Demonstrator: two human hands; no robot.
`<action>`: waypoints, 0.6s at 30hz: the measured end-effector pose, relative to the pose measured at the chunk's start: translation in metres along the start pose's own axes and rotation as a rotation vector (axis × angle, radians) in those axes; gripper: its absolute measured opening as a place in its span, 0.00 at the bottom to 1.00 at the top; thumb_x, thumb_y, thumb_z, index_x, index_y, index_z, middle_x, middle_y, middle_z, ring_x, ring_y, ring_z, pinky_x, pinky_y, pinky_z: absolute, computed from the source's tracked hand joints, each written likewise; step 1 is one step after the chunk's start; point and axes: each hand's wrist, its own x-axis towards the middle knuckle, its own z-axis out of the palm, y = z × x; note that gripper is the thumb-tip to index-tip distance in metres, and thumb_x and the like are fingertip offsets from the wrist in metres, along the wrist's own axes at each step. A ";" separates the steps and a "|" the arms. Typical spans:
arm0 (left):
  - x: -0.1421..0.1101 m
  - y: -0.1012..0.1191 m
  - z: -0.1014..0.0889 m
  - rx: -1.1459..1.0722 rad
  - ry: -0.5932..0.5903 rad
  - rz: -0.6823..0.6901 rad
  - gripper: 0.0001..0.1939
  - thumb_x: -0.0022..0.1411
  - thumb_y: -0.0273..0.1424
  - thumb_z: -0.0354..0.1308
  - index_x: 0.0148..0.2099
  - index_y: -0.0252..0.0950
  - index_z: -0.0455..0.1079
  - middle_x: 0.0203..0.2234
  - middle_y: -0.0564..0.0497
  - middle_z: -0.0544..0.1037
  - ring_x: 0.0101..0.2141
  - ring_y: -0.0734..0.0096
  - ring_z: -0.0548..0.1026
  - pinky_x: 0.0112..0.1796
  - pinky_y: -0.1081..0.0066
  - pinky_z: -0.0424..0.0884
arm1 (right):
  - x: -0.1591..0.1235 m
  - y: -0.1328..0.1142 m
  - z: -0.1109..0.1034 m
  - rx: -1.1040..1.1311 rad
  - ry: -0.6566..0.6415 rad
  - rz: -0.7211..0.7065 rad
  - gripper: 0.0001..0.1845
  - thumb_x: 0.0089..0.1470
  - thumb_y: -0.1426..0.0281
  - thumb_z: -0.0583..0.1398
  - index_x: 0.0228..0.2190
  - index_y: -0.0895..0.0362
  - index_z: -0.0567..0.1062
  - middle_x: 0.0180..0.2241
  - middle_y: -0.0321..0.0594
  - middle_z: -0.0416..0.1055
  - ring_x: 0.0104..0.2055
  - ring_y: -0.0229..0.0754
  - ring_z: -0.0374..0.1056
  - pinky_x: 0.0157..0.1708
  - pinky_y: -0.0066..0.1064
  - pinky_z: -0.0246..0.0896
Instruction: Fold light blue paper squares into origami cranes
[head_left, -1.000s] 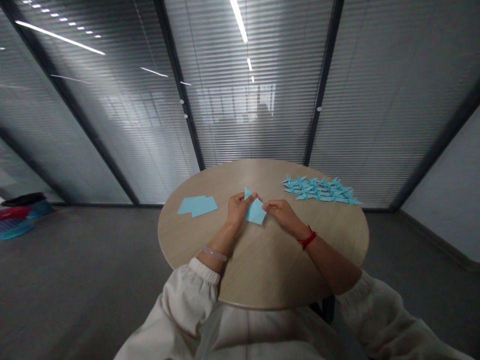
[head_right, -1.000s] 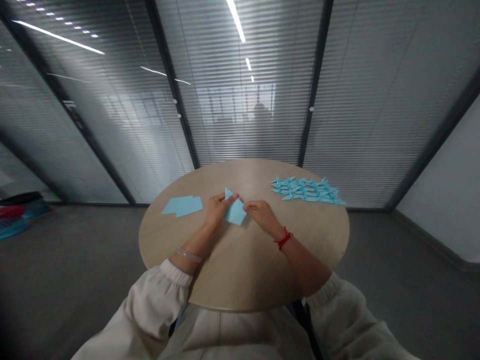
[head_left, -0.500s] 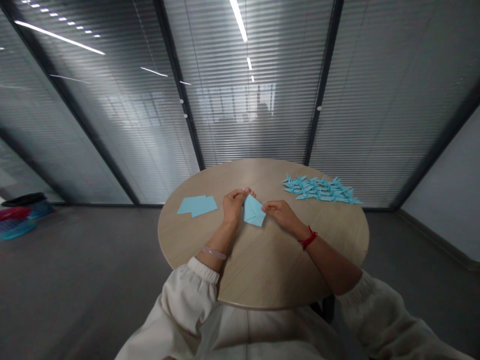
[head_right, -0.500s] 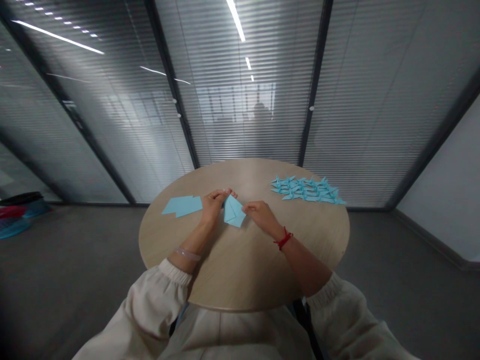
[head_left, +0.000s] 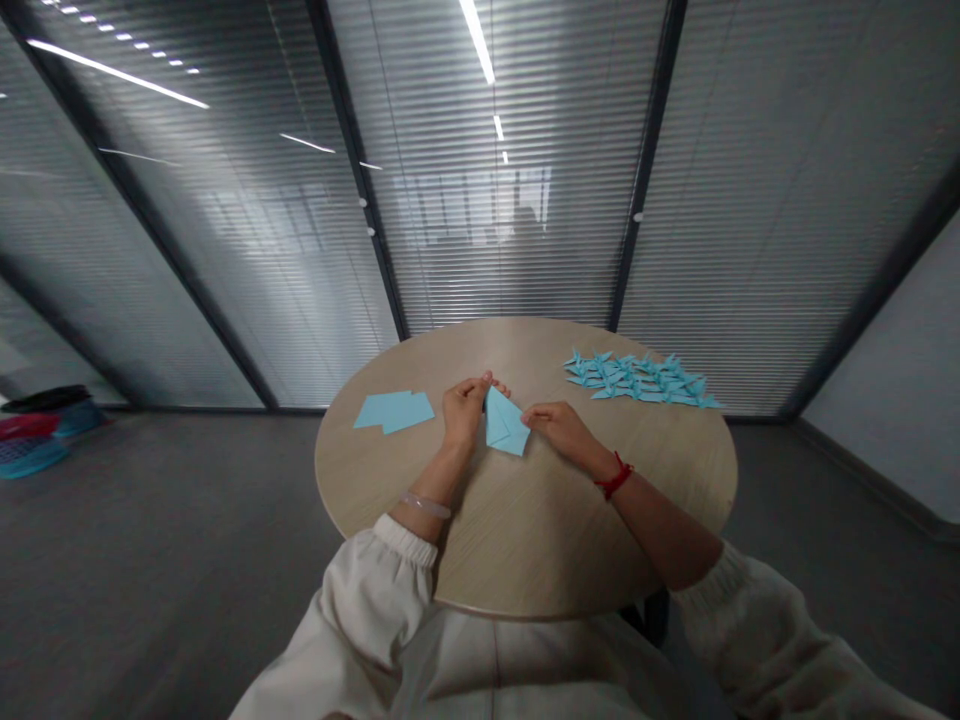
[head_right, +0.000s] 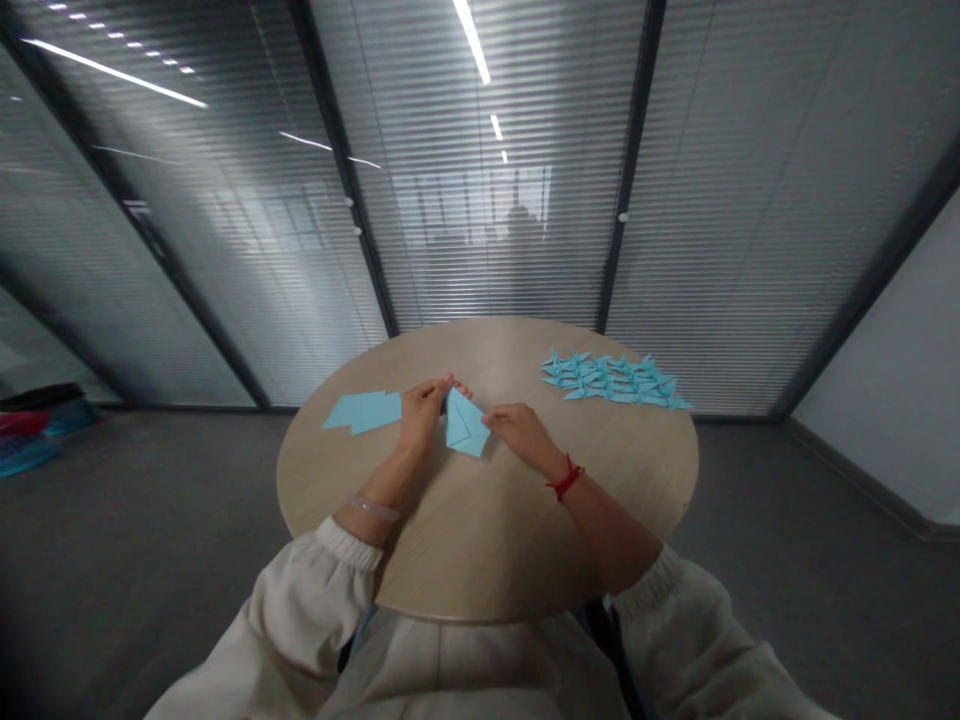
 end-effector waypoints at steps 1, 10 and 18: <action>-0.001 0.001 0.000 -0.006 0.009 0.003 0.24 0.46 0.48 0.67 0.29 0.28 0.74 0.24 0.43 0.79 0.26 0.66 0.78 0.30 0.69 0.73 | 0.000 0.000 0.000 0.010 -0.007 -0.002 0.16 0.54 0.62 0.58 0.24 0.58 0.79 0.23 0.36 0.73 0.28 0.40 0.65 0.31 0.29 0.57; -0.003 0.001 0.001 -0.048 0.020 0.012 0.22 0.47 0.46 0.67 0.28 0.29 0.73 0.25 0.43 0.79 0.27 0.66 0.78 0.31 0.68 0.73 | -0.001 -0.003 -0.003 -0.006 -0.049 -0.026 0.19 0.53 0.60 0.57 0.21 0.59 0.77 0.20 0.34 0.70 0.24 0.37 0.62 0.27 0.26 0.53; 0.004 -0.004 -0.001 0.072 -0.073 -0.013 0.29 0.48 0.46 0.67 0.48 0.32 0.73 0.32 0.46 0.79 0.29 0.71 0.76 0.30 0.74 0.70 | 0.005 0.010 -0.006 0.077 0.125 0.074 0.16 0.53 0.61 0.55 0.25 0.59 0.77 0.26 0.41 0.75 0.30 0.42 0.68 0.32 0.30 0.59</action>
